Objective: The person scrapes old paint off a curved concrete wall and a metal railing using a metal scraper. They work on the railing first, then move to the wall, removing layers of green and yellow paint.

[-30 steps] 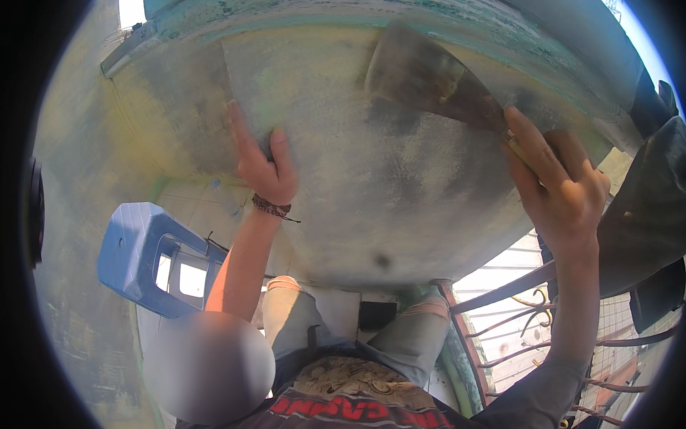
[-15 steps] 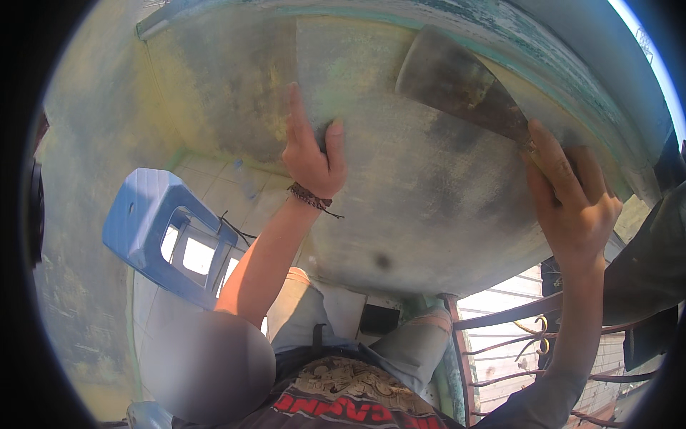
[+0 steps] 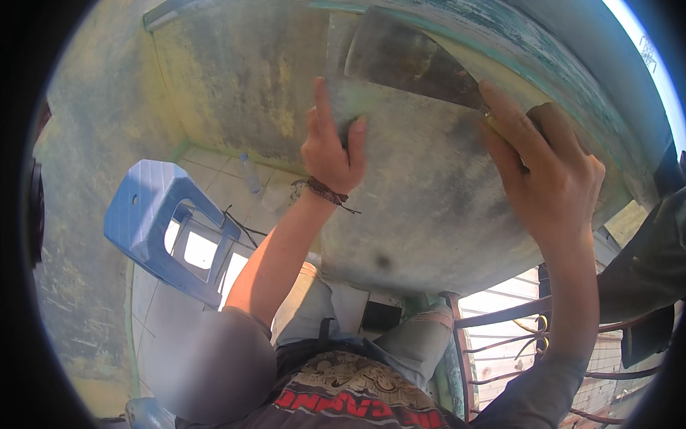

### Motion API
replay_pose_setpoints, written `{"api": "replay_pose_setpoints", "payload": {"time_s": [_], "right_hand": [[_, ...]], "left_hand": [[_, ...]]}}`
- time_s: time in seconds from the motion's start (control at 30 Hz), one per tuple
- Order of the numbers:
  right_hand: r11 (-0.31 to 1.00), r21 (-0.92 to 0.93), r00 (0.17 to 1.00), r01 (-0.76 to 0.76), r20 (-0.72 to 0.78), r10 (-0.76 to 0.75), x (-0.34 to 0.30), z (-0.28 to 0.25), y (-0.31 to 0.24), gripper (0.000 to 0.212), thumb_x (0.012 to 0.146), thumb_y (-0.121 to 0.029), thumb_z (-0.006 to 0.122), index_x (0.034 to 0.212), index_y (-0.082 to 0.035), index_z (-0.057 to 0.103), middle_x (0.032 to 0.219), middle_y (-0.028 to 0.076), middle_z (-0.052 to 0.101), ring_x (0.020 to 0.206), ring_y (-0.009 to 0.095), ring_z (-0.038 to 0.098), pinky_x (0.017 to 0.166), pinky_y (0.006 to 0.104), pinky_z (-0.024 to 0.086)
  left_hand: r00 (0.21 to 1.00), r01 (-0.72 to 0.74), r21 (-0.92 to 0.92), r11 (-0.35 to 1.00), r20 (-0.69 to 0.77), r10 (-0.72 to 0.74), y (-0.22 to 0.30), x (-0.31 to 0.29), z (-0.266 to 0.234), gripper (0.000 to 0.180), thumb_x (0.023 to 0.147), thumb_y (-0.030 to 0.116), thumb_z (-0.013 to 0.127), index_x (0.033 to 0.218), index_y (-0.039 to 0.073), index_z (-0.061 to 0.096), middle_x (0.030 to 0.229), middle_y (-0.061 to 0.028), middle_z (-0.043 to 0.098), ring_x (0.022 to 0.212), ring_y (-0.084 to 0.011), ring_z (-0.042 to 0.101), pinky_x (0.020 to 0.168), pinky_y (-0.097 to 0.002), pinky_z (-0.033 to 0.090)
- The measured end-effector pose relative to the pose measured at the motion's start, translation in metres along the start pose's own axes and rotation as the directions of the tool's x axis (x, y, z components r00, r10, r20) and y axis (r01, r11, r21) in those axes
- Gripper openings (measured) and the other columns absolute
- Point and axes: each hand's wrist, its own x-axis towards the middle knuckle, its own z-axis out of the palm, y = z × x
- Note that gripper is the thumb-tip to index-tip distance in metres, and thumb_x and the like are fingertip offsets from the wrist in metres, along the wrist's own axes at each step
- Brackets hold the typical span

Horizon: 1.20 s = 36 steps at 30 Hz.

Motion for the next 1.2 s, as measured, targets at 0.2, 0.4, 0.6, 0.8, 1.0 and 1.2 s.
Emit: {"api": "replay_pose_setpoints", "payload": {"time_s": [0.2,0.4,0.6,0.8,1.0,1.2], "right_hand": [[0.999,0.041,0.999,0.023,-0.035,-0.022,0.002,0.005,-0.007,0.043,0.074,-0.014,0.080,0.115,-0.022,0.072,0.067,-0.001,0.051,0.052,0.011,0.051,0.049,0.0295,0.045],[0.980,0.154,0.991,-0.124,0.070,0.115,0.000,-0.002,-0.008,0.042,0.074,-0.011,0.080,0.115,-0.018,0.072,0.067,0.001,0.054,0.054,0.012,0.054,0.051,0.0301,0.046],[0.981,0.166,0.995,-0.103,0.022,0.101,-0.002,-0.003,-0.004,0.040,0.075,-0.010,0.080,0.114,-0.016,0.072,0.068,0.002,0.056,0.054,0.013,0.054,0.052,0.0300,0.046],[0.983,0.154,0.995,-0.096,0.044,0.090,0.005,0.002,-0.013,0.040,0.076,-0.012,0.080,0.115,-0.017,0.072,0.068,0.001,0.055,0.053,0.013,0.054,0.051,0.0301,0.045],[0.979,0.186,0.997,-0.080,0.015,0.078,0.009,0.010,-0.016,0.041,0.077,-0.011,0.079,0.116,-0.018,0.071,0.067,0.001,0.054,0.054,0.014,0.054,0.051,0.0307,0.044],[0.984,0.172,0.998,-0.055,0.024,0.052,0.012,0.012,-0.011,0.040,0.079,-0.009,0.077,0.118,-0.018,0.071,0.072,0.002,0.058,0.056,0.014,0.055,0.054,0.0307,0.045]], "left_hand": [[1.000,-0.019,-0.024,1.000,-0.024,0.018,0.001,-0.001,0.004,0.067,0.094,0.029,0.055,0.147,-0.004,0.031,0.105,-0.0184,0.061,0.081,-0.0301,0.067,0.061,-0.0353,0.054],[1.000,-0.002,-0.011,1.000,-0.023,0.002,0.001,-0.002,0.003,0.066,0.094,0.027,0.056,0.147,-0.003,0.031,0.105,-0.0180,0.062,0.080,-0.0297,0.067,0.062,-0.0352,0.054],[0.998,-0.041,-0.030,0.999,-0.057,0.039,-0.001,0.001,0.008,0.067,0.095,0.029,0.054,0.148,-0.002,0.029,0.099,-0.0172,0.059,0.077,-0.0270,0.063,0.057,-0.0348,0.053],[0.999,-0.025,0.007,1.000,-0.025,0.026,-0.001,-0.001,0.001,0.066,0.094,0.027,0.055,0.147,-0.003,0.030,0.100,-0.0161,0.061,0.074,-0.0271,0.065,0.057,-0.0332,0.053],[0.997,-0.043,0.024,0.999,-0.058,0.045,-0.003,-0.001,0.006,0.066,0.095,0.028,0.055,0.148,-0.003,0.030,0.099,-0.0150,0.061,0.071,-0.0241,0.064,0.052,-0.0325,0.051],[0.996,-0.051,0.030,0.998,-0.074,0.053,0.000,-0.001,0.010,0.068,0.094,0.029,0.056,0.149,-0.001,0.029,0.099,-0.0154,0.060,0.070,-0.0244,0.063,0.052,-0.0328,0.051]]}}
